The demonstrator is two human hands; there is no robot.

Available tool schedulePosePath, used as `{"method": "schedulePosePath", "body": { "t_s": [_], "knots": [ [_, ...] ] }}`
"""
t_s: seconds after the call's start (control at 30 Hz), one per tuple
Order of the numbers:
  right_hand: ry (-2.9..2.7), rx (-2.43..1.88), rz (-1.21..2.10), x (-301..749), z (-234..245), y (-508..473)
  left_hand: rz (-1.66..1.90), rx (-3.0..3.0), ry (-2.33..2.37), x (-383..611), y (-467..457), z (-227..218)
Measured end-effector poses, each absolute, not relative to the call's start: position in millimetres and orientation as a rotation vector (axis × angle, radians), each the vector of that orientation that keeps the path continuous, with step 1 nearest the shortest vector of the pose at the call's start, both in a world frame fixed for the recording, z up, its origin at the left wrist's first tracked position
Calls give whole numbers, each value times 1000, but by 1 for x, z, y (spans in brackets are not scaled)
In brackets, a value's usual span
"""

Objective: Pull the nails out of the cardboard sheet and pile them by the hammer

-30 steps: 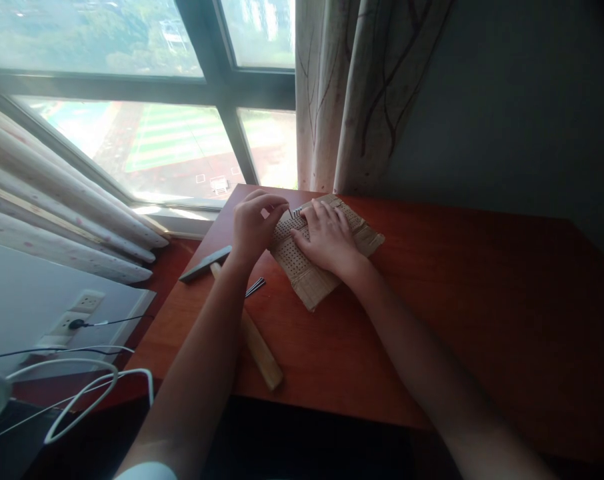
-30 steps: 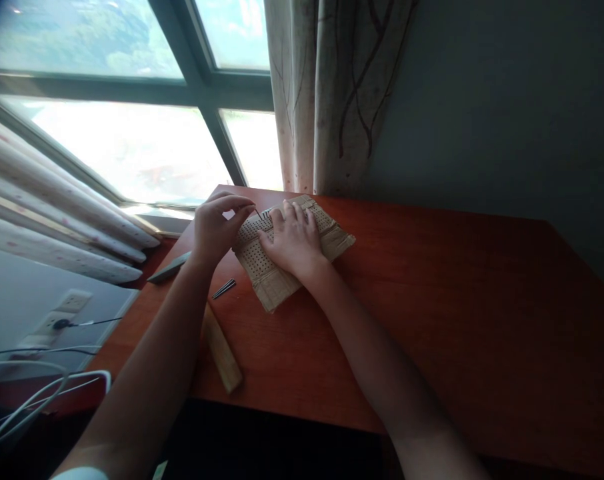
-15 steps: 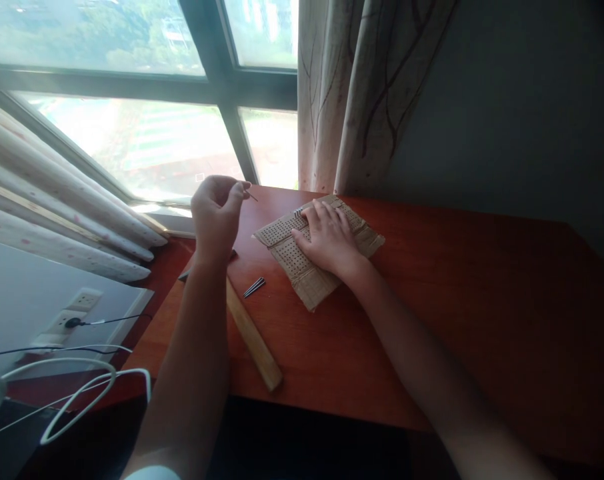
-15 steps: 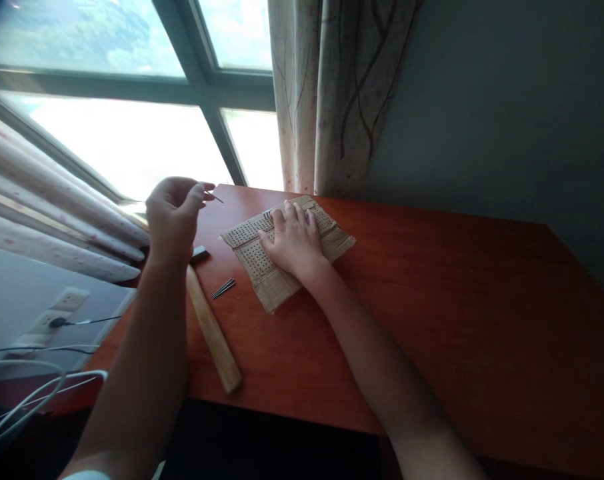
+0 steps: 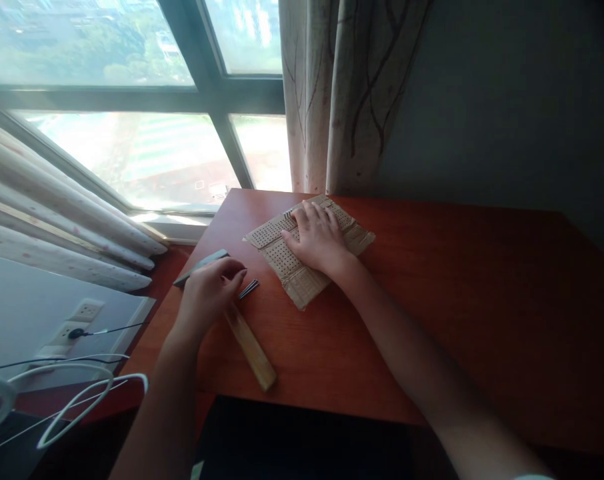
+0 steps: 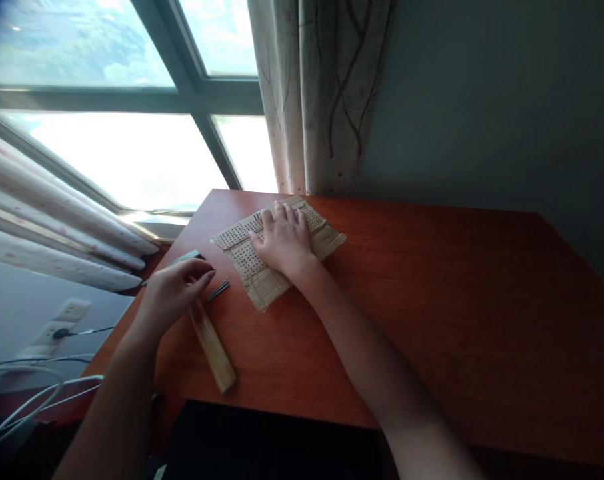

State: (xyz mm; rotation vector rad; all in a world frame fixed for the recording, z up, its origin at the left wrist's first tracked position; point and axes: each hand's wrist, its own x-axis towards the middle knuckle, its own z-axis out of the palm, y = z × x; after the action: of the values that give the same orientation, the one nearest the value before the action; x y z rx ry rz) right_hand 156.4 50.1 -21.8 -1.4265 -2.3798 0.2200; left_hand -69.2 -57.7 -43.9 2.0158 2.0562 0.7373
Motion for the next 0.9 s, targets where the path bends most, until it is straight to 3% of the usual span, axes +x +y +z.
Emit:
{"method": "schedulePosePath", "body": {
  "t_s": [0.2, 0.57, 0.9],
  "knots": [
    [-2362, -1414, 205, 156, -22, 51, 491, 2148, 2122, -60, -65, -48],
    [-2364, -1418, 215, 156, -21, 51, 419, 2215, 2132, -58, -67, -45],
    [-2353, -1413, 204, 155, -23, 53, 1136, 2039, 2147, -44, -56, -27]
  ]
}}
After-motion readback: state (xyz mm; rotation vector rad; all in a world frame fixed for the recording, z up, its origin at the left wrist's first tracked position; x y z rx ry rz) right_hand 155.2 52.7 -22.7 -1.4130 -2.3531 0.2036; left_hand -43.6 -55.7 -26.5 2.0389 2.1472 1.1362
